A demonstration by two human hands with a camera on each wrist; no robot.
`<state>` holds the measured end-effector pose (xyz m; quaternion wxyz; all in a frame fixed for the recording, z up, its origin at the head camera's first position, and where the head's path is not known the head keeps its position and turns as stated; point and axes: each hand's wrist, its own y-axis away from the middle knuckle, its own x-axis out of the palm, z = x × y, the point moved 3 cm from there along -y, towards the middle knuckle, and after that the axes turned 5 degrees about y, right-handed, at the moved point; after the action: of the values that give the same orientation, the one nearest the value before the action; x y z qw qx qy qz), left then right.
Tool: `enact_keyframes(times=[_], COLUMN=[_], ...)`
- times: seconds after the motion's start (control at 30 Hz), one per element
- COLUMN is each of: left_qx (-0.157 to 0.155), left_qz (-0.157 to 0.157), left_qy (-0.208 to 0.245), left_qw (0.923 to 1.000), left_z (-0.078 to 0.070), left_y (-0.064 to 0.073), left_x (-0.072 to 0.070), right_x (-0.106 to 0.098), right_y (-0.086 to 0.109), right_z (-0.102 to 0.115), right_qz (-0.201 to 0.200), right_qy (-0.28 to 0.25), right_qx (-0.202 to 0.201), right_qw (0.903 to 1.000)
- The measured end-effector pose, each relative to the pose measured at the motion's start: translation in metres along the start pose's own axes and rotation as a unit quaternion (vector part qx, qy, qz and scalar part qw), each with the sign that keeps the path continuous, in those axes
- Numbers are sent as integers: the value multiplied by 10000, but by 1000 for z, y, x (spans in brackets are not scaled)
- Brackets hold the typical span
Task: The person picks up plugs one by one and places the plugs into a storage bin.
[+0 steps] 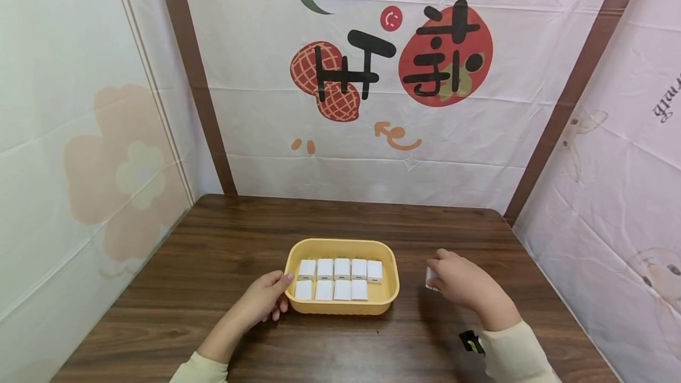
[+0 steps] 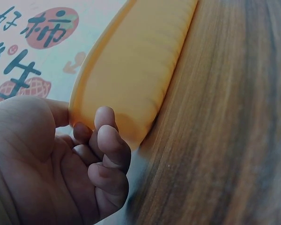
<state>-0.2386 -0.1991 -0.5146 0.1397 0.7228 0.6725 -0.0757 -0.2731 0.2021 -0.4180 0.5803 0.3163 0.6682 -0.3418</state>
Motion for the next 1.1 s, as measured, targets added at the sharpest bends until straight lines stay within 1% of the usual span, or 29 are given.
enact_keyframes(times=[0.27, 0.43, 0.73, 0.87, 1.1], left_qx=[-44, -50, -39, -36, 61], left_qz=[-4, -3, -5, -1, 51], left_qy=[25, 19, 24, 18, 106], left_qw=[10000, 10000, 10000, 10000, 9999], left_z=[-1, 0, -1, 0, 0], left_y=[-1, 0, -1, -1, 0], left_x=[0, 0, 1, 0, 0], right_x=[-5, -8, -12, -12, -14], right_y=[-7, -10, -18, -22, -27], right_z=[6, 10, 22, 28, 38], right_qz=[-103, -55, 26, 8, -174], right_qy=[-58, -94, -134, -119, -143], right_qx=[-181, -124, -192, -332, -597], right_qw=[9998, 9999, 9997, 9994, 9980])
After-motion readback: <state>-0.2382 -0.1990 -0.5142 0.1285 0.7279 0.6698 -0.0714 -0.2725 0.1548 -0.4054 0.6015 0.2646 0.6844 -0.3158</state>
